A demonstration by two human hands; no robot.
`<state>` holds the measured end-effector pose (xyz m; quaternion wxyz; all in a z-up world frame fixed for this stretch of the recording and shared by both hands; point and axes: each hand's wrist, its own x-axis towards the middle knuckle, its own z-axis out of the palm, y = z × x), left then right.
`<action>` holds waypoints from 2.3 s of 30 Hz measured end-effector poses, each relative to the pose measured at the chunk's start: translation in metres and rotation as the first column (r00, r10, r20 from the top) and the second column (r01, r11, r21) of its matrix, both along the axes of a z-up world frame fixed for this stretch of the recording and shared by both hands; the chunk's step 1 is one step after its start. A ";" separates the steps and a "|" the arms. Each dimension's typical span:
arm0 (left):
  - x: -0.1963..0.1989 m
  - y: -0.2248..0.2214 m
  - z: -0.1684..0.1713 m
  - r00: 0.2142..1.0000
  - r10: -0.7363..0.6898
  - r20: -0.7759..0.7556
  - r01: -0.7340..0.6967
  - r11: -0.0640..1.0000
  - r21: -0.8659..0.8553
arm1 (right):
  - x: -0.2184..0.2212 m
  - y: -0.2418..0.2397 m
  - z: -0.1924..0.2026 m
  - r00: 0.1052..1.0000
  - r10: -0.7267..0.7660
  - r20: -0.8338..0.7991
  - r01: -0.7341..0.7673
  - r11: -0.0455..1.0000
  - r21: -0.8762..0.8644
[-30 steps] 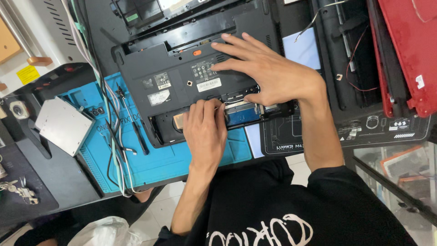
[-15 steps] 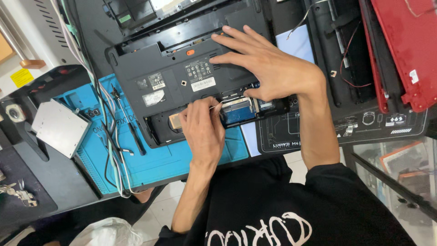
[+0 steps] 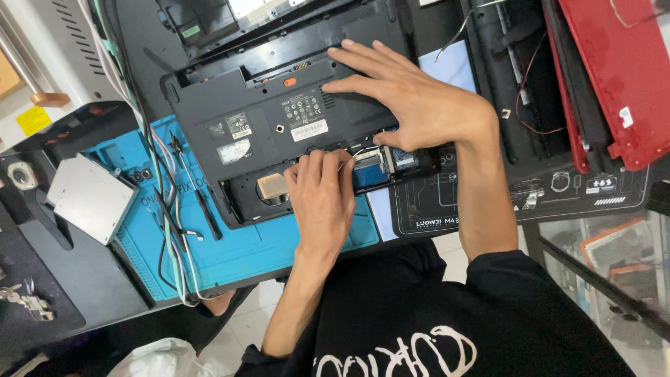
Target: The person uses a screwdriver to remove screws from the bottom panel of a black Acer laptop. They then detach the panel to expose the internal components, including the battery and motherboard. The person flips the laptop over, opens the lid, and briefly presses keys on the keyboard before closing it and flipping it back to the underside to continue working on the internal assembly.
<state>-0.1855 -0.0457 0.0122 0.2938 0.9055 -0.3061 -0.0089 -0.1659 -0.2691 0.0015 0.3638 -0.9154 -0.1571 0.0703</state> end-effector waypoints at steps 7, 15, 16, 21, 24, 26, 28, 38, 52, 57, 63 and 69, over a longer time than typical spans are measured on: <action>0.003 -0.010 -0.008 0.995 -0.047 0.083 0.045 0.999 0.026 | -0.002 -0.006 0.001 0.998 -0.056 -0.007 0.056 0.998 -0.012; 0.002 -0.017 -0.004 0.999 -0.022 0.035 0.025 0.998 -0.066 | -0.004 -0.010 0.004 0.998 -0.067 0.014 0.067 0.998 0.012; 0.001 -0.016 -0.001 0.999 -0.032 0.031 0.034 0.997 -0.069 | -0.004 -0.011 0.004 0.997 -0.072 0.017 0.072 0.997 0.012; -0.013 -0.009 0.014 0.995 -0.098 -0.028 0.095 0.992 -0.087 | -0.005 -0.013 0.004 0.989 -0.145 0.000 0.145 0.987 0.069; -0.018 -0.013 0.016 0.992 -0.124 -0.028 0.118 0.982 -0.147 | -0.004 -0.014 0.004 0.989 -0.147 -0.003 0.147 0.986 0.078; -0.018 -0.016 0.015 0.995 -0.094 -0.033 0.087 0.982 -0.166 | -0.004 -0.014 0.004 0.989 -0.150 -0.011 0.150 0.986 0.077; -0.015 -0.018 0.015 0.997 -0.068 -0.034 0.060 0.981 -0.184 | -0.004 -0.014 0.005 0.987 -0.161 -0.025 0.163 0.984 0.071; 0.002 -0.013 0.023 1.000 0.004 -0.025 -0.009 0.977 -0.213 | -0.005 -0.014 0.004 0.995 -0.097 0.013 0.097 0.995 0.023; -0.071 0.002 0.037 0.914 -0.405 0.028 0.393 0.864 -0.314 | 0.001 -0.012 0.004 0.994 -0.074 0.076 0.069 0.995 0.073; -0.086 0.012 0.037 0.807 -0.589 0.046 0.569 0.753 -0.330 | 0.004 -0.005 0.004 0.992 -0.082 0.092 0.074 0.993 0.087; -0.093 0.026 0.035 0.786 -0.613 0.080 0.592 0.709 -0.383 | 0.009 0.004 0.002 0.990 -0.077 0.116 0.067 0.994 0.083; -0.055 0.062 0.017 0.884 -0.431 0.180 0.466 0.795 -0.388 | 0.014 0.022 0.001 0.992 -0.045 0.120 0.039 0.998 0.049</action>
